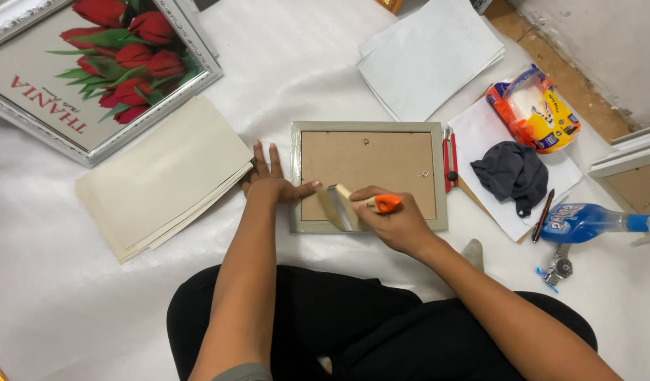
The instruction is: Assembling a picture frame by cleaning the glass, inserting paper, and securing the backboard.
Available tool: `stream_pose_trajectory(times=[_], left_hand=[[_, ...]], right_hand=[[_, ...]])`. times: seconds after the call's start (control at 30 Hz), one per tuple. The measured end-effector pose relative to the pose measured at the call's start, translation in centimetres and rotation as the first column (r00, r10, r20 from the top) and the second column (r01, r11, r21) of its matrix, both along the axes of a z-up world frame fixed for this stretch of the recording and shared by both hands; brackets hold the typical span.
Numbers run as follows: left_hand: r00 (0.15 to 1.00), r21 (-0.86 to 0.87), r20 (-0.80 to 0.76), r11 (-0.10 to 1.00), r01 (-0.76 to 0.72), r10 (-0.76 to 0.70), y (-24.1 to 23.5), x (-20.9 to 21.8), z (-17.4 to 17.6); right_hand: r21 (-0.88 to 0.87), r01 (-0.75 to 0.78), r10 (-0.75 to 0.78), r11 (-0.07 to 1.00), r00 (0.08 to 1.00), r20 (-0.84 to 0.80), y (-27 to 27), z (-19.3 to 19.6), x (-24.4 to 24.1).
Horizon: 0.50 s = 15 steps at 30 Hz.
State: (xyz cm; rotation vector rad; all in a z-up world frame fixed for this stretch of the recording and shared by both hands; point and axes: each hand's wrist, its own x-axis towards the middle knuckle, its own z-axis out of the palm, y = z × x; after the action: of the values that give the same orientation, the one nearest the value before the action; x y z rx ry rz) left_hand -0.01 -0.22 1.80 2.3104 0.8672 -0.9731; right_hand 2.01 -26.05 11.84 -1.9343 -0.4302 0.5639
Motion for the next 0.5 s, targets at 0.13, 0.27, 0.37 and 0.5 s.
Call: stream_pose_trajectory(times=[0.13,0.27,0.37,0.5], left_hand=[[0.999,0.028,0.004,0.999,0.036,-0.036,0.2,-0.1,-1.0],[1.000,0.016,0.000,1.000,0.023,-0.023,0.1,0.2,0.5],[1.000,0.002,-0.007,1.000,0.014,-0.014,0.1,0.2,-0.1],[1.000,0.020,0.011,1.000,0.016,-0.016,0.1,0.2,-0.3]], right_hand=[[-0.182,-0.009,0.004,0.983,1.000,-0.025,-2.3,-0.3,4.1],[-0.651,0.157,-0.033,0.743,0.980,0.198,-7.2,1.3,9.8],[-0.798,0.220,0.072,0.560,0.947,0.312,-10.6,0.8,12.3],[-0.877,0.186,0.065,0.444,0.969,0.239,-10.7,0.1,12.1]])
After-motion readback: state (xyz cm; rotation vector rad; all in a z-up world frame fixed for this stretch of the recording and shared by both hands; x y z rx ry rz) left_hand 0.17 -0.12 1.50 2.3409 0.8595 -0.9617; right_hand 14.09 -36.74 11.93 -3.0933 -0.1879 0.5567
